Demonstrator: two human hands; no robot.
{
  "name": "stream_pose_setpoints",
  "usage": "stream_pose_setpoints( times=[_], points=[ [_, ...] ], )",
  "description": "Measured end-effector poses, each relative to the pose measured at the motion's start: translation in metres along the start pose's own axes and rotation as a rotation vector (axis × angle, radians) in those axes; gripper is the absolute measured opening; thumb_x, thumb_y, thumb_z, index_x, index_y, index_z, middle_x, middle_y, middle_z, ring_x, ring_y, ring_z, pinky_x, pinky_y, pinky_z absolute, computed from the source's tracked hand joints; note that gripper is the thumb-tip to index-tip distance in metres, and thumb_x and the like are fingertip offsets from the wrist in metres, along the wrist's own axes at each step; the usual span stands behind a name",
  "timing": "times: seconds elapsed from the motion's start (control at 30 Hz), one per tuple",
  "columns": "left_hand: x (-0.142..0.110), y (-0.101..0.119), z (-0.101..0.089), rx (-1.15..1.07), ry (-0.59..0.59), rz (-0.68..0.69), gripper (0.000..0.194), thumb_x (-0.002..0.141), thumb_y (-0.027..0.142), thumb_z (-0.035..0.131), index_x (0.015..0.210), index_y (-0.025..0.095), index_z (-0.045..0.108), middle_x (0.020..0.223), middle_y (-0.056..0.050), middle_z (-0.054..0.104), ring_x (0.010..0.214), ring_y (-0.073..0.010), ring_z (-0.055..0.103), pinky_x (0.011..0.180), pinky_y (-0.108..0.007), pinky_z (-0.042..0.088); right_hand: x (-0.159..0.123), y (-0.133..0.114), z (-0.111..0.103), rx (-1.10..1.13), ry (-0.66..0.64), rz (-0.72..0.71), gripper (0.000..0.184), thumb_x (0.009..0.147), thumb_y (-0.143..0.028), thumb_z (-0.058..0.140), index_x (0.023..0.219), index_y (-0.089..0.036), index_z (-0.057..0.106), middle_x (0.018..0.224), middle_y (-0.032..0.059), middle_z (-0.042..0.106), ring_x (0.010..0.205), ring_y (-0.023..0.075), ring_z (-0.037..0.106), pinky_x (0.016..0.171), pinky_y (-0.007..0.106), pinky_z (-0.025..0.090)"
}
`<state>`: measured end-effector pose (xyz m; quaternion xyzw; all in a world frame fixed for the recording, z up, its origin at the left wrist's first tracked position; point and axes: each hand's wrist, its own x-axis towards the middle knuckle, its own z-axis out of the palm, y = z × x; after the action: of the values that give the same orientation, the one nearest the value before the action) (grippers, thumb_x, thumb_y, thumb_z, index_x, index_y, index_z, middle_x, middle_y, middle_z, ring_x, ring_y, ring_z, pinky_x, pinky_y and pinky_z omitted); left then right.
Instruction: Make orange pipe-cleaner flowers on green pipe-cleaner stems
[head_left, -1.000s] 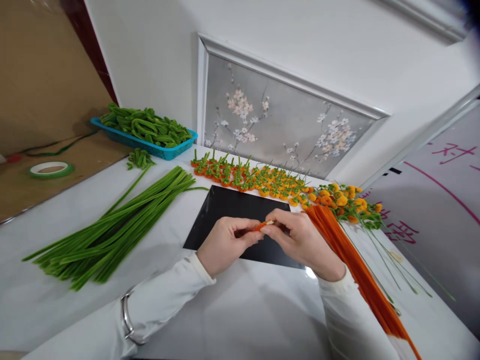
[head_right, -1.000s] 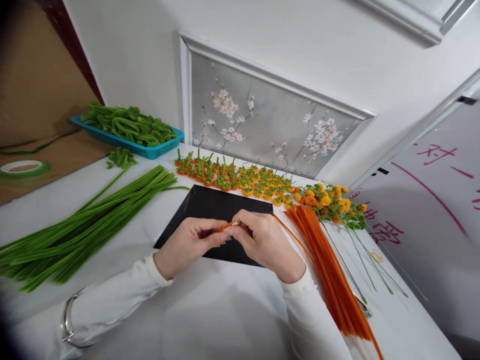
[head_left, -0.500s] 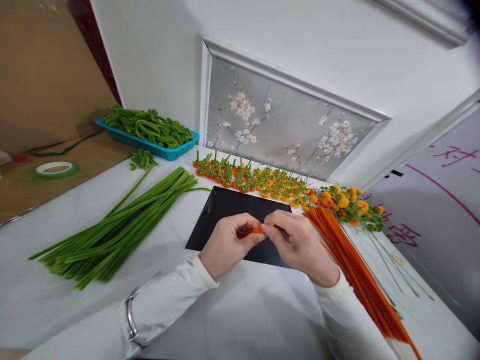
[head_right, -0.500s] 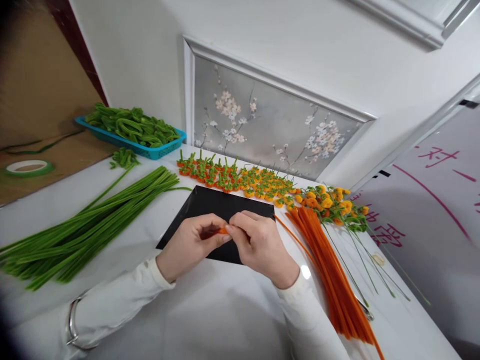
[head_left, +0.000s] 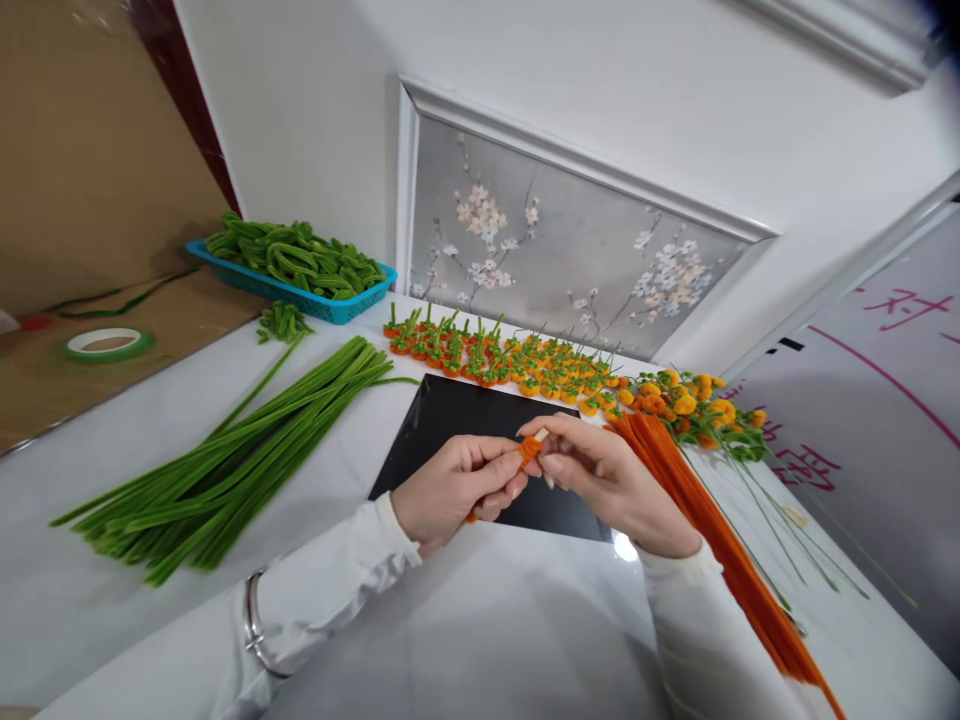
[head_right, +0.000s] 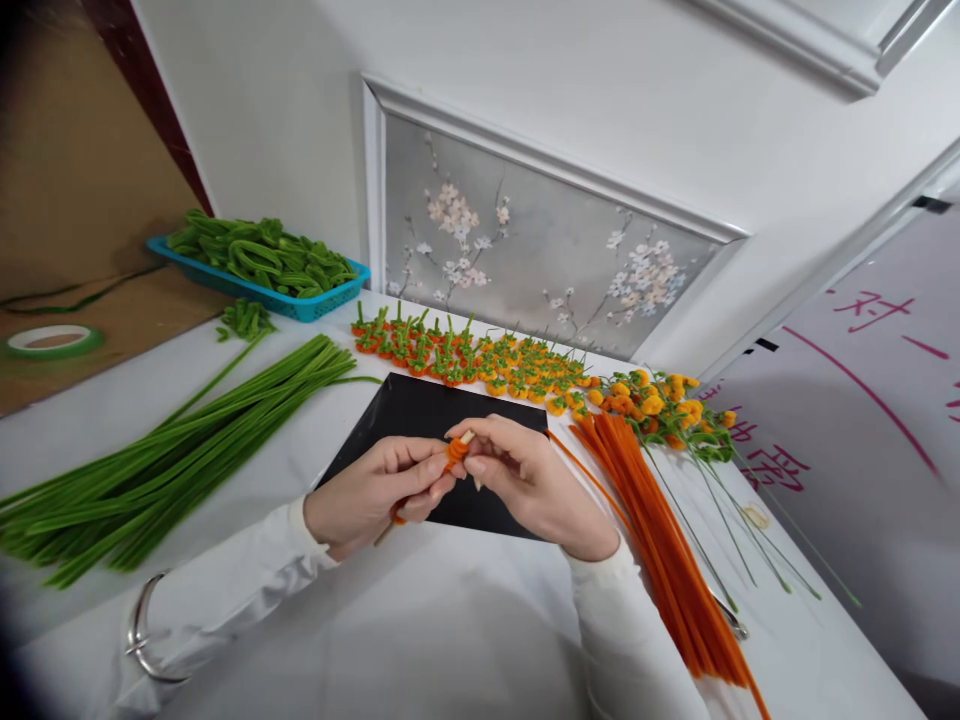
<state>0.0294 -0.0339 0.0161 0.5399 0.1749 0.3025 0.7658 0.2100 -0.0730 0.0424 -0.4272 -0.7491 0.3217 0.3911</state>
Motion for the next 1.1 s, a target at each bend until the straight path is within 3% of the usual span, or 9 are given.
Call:
stream_pose_setpoints(
  times=[0.1,0.4,0.9,1.1],
  points=[
    [-0.002,0.001,0.000,-0.106,-0.055,-0.055,0.025,0.083,0.037,0.061,0.081,0.012,0.060,0.056,0.006,0.040,0.039,-0.0018,0.019,0.039,-0.020,0.013,-0.001,0.001,-0.002,0.151,-0.044,0.010,0.026,0.093,-0.030,0.047,0.115,-0.020,0.058,0.080,0.0025,0.056,0.064,0.0112,0.049,0.059,0.025,0.045],
    [-0.006,0.005,-0.011,-0.302,-0.293,-0.184,0.023,0.083,0.036,0.060,0.078,0.014,0.056,0.051,0.008,0.027,0.037,-0.0024,0.014,0.036,-0.017,0.010,0.006,0.012,0.009,0.484,-0.008,-0.015,0.021,0.089,-0.032,0.056,0.103,-0.020,0.066,0.083,0.0022,0.054,0.055,0.0071,0.043,0.050,0.023,0.038],
    [-0.004,0.002,-0.006,-0.330,-0.194,-0.160,0.022,0.083,0.034,0.061,0.076,0.013,0.056,0.050,0.009,0.026,0.040,-0.0023,0.012,0.036,-0.015,0.010,0.010,0.000,0.013,0.415,0.017,0.006,0.021,0.088,-0.032,0.056,0.100,-0.018,0.067,0.083,0.0018,0.052,0.053,0.0059,0.044,0.048,0.023,0.036],
    [-0.006,0.000,-0.002,-0.265,-0.158,-0.095,0.039,0.081,0.051,0.058,0.073,0.014,0.053,0.050,0.009,0.026,0.040,-0.0029,0.012,0.037,-0.017,0.010,0.010,-0.004,0.016,0.329,0.041,-0.034,0.021,0.089,-0.034,0.054,0.086,-0.018,0.068,0.083,0.0015,0.051,0.054,0.0059,0.044,0.049,0.023,0.038]
  ],
)
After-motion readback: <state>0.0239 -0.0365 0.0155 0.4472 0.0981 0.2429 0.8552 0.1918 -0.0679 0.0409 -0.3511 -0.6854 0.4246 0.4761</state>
